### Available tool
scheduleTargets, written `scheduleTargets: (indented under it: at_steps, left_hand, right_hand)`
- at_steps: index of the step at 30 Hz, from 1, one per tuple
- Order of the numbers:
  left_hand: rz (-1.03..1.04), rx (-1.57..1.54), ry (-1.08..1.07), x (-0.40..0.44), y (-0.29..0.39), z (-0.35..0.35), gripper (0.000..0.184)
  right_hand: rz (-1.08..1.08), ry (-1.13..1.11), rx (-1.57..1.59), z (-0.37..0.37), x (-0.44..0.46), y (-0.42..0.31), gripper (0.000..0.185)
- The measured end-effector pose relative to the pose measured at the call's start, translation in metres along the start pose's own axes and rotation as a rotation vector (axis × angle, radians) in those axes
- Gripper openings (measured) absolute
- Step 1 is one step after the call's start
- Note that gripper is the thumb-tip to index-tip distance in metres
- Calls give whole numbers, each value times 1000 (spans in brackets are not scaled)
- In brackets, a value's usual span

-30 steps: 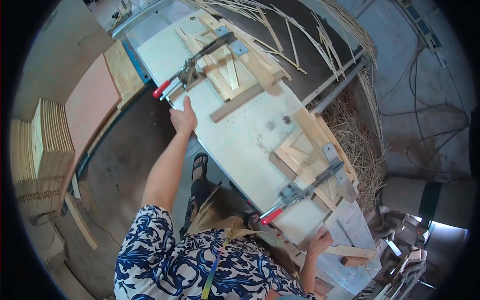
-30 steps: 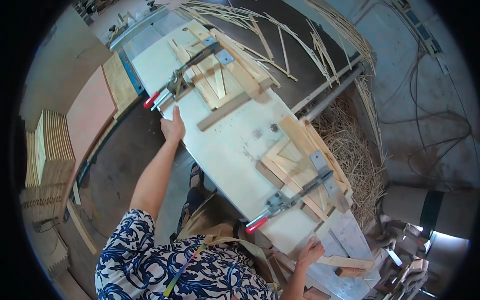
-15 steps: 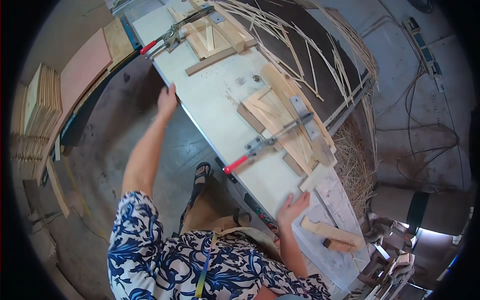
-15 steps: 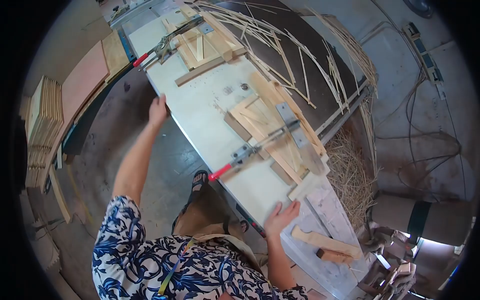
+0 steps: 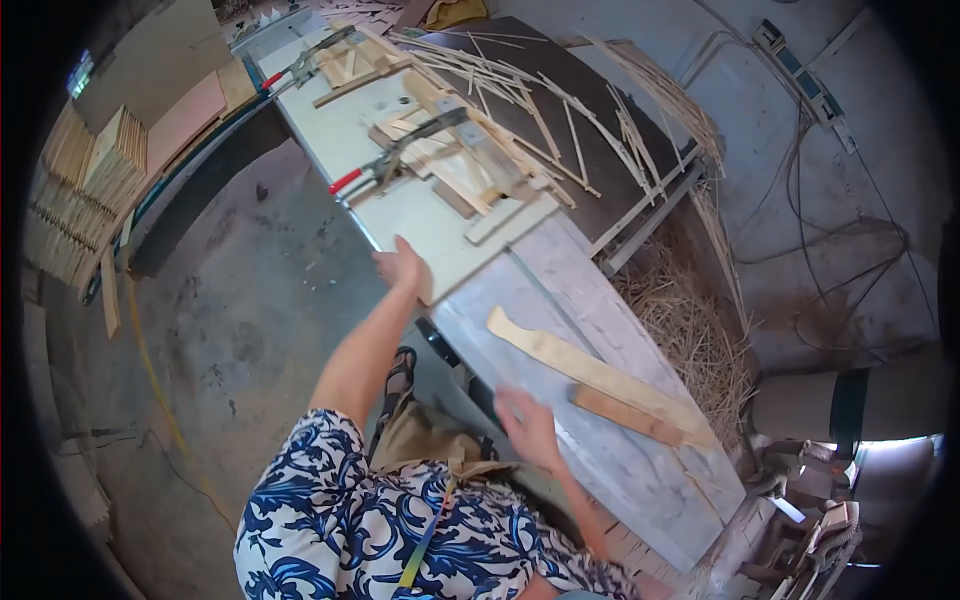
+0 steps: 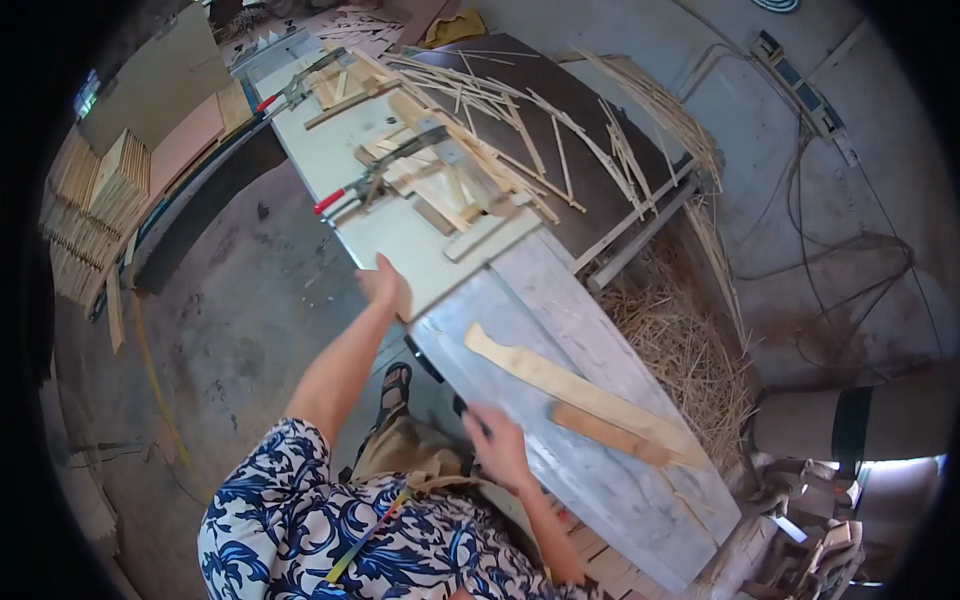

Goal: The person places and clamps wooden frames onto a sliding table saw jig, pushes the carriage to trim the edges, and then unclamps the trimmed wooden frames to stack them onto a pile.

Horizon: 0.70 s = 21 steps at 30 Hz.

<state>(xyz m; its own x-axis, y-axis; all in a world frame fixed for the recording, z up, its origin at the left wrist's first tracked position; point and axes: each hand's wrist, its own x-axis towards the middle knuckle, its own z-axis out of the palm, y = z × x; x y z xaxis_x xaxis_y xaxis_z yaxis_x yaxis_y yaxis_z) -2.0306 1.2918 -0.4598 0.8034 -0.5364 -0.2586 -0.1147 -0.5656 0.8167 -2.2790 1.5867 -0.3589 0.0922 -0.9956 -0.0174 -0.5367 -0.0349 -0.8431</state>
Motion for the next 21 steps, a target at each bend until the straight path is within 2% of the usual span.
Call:
scheduleTargets:
  at_steps: [1,3,4,6,8,9,10,11,13,14,16,17,19,21]
  left_hand:
    - [33,9,58,-8,8,-5,75]
    - [25,88,87,-14,13,-5,69]
    - [36,92,112,-14,11,-2,69]
    - [46,100,138,-13,5,5,69]
    - [62,133,180,-14,2,9,71]
    - [58,136,183,-15,-1,12,71]
    - [54,144,181,-15,-3,13,72]
    - [54,150,180,-15,-4,15,73]
    - [51,158,185,-15,-11,17,74]
    - [61,160,178,-16,-13,19,75]
    - [74,162,166,-19,-21,20,76]
    - [76,153,177,-18,-23,20,76]
    - [96,147,168,-16,-35,23,81]
    - [119,137,168,-19,-31,29,83]
  right_hand:
    - [220,-83,105,-14,-46,25,31]
    - [329,82,147,-26,-159,109,28]
    - [622,85,195,-40,-209,142,27]
    - [731,299,93,-59,-313,210,31]
    - [670,142,-645,-81,-428,312,32]
    - [1092,598,178,-103,-480,360,40]
    - [1232,756,660,-114,-491,375,45]
    - [1379,1004,1094,-124,-502,389,52]
    - [1323,1555,1055,-143,-484,376,64]
    - [1330,1530,743,-150,-473,389,63]
    - [1423,1075,-155,-158,-458,426,62]
    - [1457,860,-406,-157,-453,442,62]
    - [1514,550,-668,-152,-450,470,61]
    - [1543,359,-842,-145,-452,495,61]
